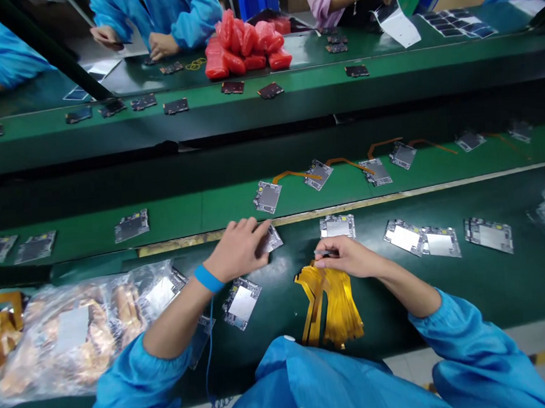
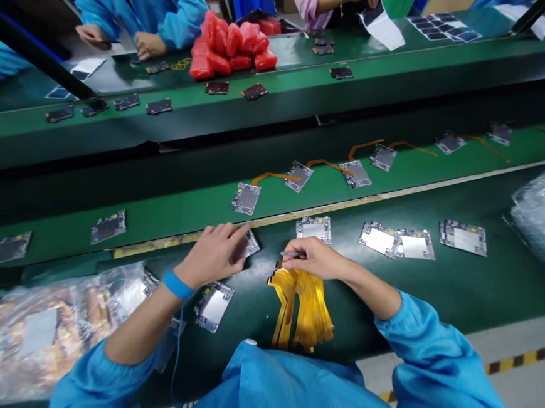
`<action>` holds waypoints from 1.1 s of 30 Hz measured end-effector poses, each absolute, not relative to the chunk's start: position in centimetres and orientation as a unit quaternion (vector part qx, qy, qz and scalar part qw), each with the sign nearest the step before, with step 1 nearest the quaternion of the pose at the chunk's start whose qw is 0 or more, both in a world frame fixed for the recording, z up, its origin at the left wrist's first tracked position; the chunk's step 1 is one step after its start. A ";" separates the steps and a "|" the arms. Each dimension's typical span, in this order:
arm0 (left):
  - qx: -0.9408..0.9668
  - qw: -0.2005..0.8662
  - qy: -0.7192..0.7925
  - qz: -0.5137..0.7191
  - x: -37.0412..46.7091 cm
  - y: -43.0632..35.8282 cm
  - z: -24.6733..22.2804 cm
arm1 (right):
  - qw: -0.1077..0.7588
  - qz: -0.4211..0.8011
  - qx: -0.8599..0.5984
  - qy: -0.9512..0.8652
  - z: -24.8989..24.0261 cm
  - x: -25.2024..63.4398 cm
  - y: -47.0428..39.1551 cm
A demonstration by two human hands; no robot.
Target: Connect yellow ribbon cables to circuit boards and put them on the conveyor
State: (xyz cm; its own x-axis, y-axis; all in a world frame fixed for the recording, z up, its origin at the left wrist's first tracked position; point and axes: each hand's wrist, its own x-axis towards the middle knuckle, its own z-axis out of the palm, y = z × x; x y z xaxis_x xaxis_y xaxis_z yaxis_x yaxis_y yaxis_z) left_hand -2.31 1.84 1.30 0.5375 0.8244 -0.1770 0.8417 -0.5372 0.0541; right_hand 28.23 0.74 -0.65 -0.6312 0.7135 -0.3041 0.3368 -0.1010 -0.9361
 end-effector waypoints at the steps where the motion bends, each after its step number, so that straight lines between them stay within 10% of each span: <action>1: 0.878 0.070 0.468 -0.064 -1.6 1.2 1.0 | 0.156 0.617 -0.407 -0.655 -0.7 28.1 0.9; 33: 0.886 0.106 0.451 0.011 -0.6 -1.6 -1.0 | 0.033 0.354 -0.509 -0.784 -2.0 22.4 4.7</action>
State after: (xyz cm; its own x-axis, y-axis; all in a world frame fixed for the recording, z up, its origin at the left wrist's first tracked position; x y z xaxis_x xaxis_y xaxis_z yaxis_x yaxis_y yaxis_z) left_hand -0.57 -1.58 -1.04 0.5928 0.8018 -0.0760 0.7970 -0.5704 0.1984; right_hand 22.38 4.66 -1.95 -0.4798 0.8215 -0.3081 0.7742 0.2312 -0.5892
